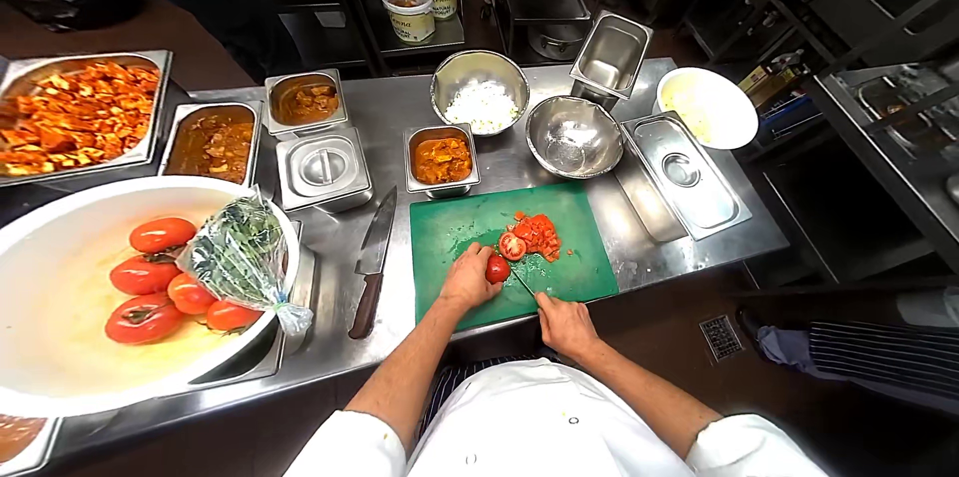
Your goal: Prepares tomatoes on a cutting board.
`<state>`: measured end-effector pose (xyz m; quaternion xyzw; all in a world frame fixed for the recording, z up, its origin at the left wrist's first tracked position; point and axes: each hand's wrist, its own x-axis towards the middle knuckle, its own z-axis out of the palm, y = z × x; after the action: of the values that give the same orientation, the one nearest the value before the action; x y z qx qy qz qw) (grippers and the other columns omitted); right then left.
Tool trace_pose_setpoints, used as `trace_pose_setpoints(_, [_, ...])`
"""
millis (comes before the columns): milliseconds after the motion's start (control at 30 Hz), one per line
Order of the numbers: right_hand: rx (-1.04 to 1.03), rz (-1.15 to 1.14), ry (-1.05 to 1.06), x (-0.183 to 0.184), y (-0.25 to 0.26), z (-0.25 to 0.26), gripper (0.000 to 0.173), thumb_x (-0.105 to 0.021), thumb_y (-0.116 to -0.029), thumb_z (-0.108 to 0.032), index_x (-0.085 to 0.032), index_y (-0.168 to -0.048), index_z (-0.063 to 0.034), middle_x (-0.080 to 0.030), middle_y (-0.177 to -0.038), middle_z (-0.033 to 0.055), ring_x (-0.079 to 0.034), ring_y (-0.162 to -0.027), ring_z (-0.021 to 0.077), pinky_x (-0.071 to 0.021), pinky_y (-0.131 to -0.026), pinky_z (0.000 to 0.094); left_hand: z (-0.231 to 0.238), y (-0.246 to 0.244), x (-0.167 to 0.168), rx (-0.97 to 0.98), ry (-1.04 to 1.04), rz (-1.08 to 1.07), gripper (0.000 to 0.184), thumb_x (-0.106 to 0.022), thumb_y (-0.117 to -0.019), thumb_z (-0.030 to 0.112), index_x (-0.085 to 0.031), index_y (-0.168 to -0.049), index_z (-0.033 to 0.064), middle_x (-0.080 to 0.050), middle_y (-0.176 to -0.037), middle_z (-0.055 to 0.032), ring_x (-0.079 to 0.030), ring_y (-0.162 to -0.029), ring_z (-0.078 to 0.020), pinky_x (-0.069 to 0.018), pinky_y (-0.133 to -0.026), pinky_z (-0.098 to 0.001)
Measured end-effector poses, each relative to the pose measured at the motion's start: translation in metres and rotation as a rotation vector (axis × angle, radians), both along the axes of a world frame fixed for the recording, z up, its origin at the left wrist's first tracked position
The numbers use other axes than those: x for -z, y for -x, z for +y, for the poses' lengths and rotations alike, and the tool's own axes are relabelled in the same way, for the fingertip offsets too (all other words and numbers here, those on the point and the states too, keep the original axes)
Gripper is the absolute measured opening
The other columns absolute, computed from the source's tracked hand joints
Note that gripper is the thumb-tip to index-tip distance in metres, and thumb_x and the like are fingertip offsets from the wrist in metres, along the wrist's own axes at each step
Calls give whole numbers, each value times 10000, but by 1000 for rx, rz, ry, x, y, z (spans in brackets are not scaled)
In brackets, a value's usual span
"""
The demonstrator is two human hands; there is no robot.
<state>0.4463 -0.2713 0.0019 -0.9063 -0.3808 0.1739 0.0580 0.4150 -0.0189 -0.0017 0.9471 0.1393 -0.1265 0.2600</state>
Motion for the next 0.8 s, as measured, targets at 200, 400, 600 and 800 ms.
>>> trace_pose_setpoints(200, [-17, -165, -288, 4, -9, 26, 326, -543, -989, -224, -718, -1252, -143, -735, -889, 60, -713, -685, 243, -576, -561, 454, -16, 25, 20, -59, -8, -339, 459, -793, -838, 355, -692, -1241, 158, -639, -1261, -81, -608, -1162, -289, -545, -978, -462])
trace_pose_setpoints(400, [-124, -158, -195, 13, -18, 49, 359, -564, -949, -163, -674, -1290, -141, -715, -910, 77, -700, -677, 259, -571, -558, 456, -14, 22, 19, -37, -20, -329, 359, -795, -847, 333, -729, -1172, 196, -655, -1242, -43, -619, -1139, -261, -552, -961, -442])
trace_pose_setpoints(600, [-113, -111, -164, 10, -5, -19, 361, -495, -1003, -220, -690, -1302, -160, -737, -915, 67, -719, -704, 256, -583, -582, 455, -19, 31, 24, -144, 52, -367, 502, -829, -829, 323, -672, -1272, 145, -620, -1310, -93, -619, -1192, -268, -556, -994, -448])
trace_pose_setpoints(800, [-40, -94, -254, -2, -14, 62, 298, -548, -994, -216, -699, -1244, -156, -736, -949, 67, -722, -754, 259, -584, -614, 476, -24, 34, 30, -127, -32, -409, 347, -773, -857, 271, -722, -1177, 146, -641, -1235, -105, -609, -1144, -303, -543, -969, -460])
